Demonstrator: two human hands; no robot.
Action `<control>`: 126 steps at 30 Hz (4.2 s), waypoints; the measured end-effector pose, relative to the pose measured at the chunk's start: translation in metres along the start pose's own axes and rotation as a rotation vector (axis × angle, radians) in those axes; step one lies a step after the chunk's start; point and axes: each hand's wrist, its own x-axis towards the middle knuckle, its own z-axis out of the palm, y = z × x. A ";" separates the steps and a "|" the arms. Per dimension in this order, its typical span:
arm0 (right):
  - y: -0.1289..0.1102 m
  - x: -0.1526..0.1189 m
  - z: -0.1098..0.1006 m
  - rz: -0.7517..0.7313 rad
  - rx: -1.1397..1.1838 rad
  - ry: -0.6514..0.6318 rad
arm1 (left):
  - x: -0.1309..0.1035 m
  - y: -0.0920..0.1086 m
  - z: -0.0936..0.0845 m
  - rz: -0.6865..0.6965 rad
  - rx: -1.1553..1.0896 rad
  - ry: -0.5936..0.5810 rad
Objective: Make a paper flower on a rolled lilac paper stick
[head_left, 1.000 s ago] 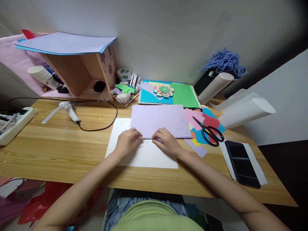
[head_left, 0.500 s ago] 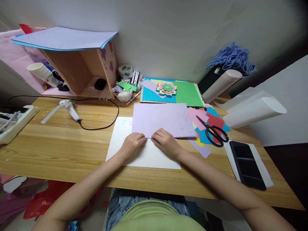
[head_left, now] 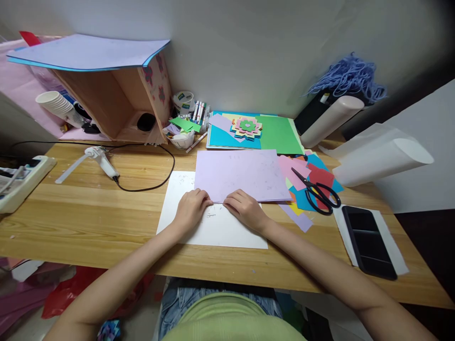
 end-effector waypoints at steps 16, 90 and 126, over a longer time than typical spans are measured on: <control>-0.002 0.004 0.001 -0.044 -0.152 -0.014 | -0.002 -0.008 -0.013 -0.300 -0.130 0.018; 0.033 0.034 -0.023 0.504 0.414 -0.419 | 0.061 0.019 -0.019 -0.239 0.142 -0.430; -0.009 0.024 0.011 0.060 0.099 -0.114 | 0.024 -0.006 -0.023 -0.404 -0.052 -0.196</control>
